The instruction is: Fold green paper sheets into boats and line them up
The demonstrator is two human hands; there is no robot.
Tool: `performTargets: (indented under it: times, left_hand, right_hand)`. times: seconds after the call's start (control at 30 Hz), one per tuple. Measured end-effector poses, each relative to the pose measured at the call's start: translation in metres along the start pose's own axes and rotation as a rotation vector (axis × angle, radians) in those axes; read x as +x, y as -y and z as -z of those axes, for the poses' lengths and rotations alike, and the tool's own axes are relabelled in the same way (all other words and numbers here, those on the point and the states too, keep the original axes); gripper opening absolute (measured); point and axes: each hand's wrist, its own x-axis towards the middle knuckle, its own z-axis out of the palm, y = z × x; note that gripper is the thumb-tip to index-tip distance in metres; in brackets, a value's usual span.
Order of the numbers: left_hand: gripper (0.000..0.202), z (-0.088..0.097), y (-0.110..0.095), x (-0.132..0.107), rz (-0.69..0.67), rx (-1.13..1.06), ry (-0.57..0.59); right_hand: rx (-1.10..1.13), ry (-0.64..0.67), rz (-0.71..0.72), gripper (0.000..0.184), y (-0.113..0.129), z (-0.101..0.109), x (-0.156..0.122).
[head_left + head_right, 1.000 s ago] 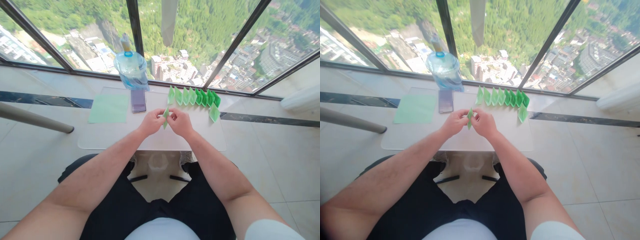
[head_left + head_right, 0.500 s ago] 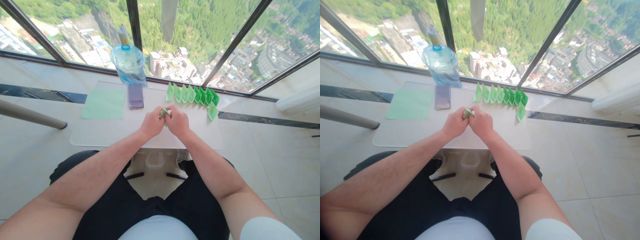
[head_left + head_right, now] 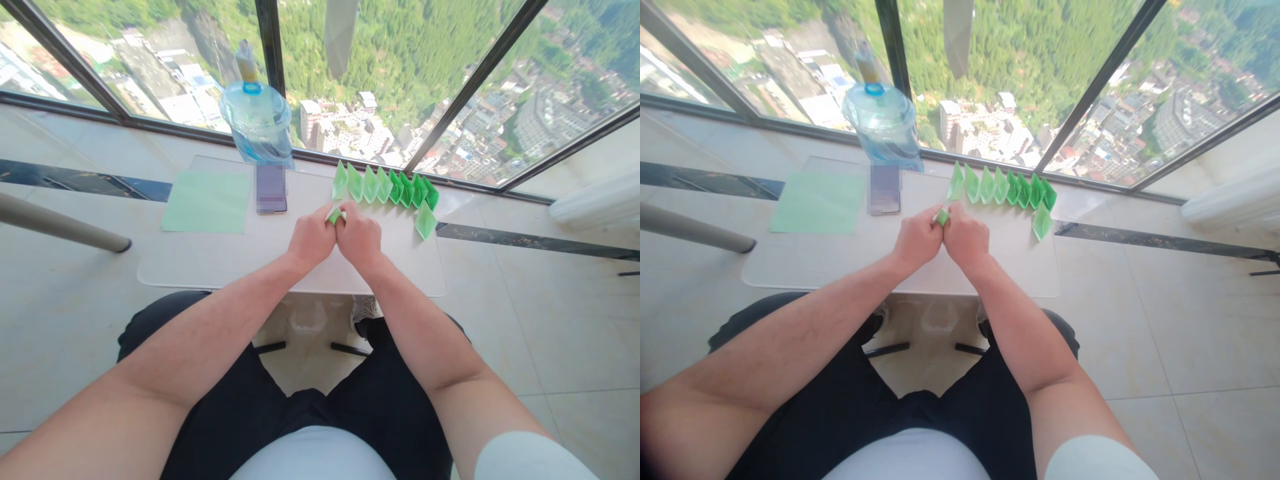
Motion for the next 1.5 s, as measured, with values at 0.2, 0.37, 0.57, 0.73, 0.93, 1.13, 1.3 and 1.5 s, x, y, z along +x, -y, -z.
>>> performTargets:
  times: [0.2, 0.37, 0.57, 0.73, 0.93, 1.13, 1.3, 1.5]
  left_hand:
    - [0.042, 0.000, 0.001, 0.005, 0.010, -0.067, -0.068]
    - [0.032, 0.000, 0.003, 0.009, -0.006, -0.118, -0.087]
    - [0.024, -0.001, -0.001, 0.009, 0.054, -0.176, -0.168]
    - [0.024, -0.003, -0.003, 0.008, 0.074, -0.187, -0.205]
    - [0.031, -0.006, 0.002, 0.010, 0.078, -0.287, -0.187]
    - [0.043, -0.008, 0.005, 0.011, -0.004, -0.293, -0.123]
    - [0.049, -0.008, 0.000, 0.006, -0.003, -0.219, -0.079]
    - [0.049, -0.011, -0.005, 0.001, 0.028, -0.245, -0.150]
  right_hand:
    - [0.030, -0.074, 0.034, 0.025, -0.005, -0.003, 0.002]
    - [0.048, -0.087, 0.078, 0.024, -0.008, -0.007, 0.003]
    - [0.063, -0.160, 0.059, 0.024, -0.004, -0.008, 0.002]
    - [0.092, -0.264, 0.078, 0.023, -0.005, -0.012, 0.001]
    - [0.118, -0.320, 0.123, 0.026, -0.010, -0.015, 0.001]
    - [0.079, -0.300, 0.091, 0.024, -0.013, -0.014, 0.005]
    - [0.043, -0.267, 0.084, 0.025, -0.014, -0.011, 0.006]
    - [0.066, -0.299, 0.064, 0.025, -0.012, -0.011, 0.005]
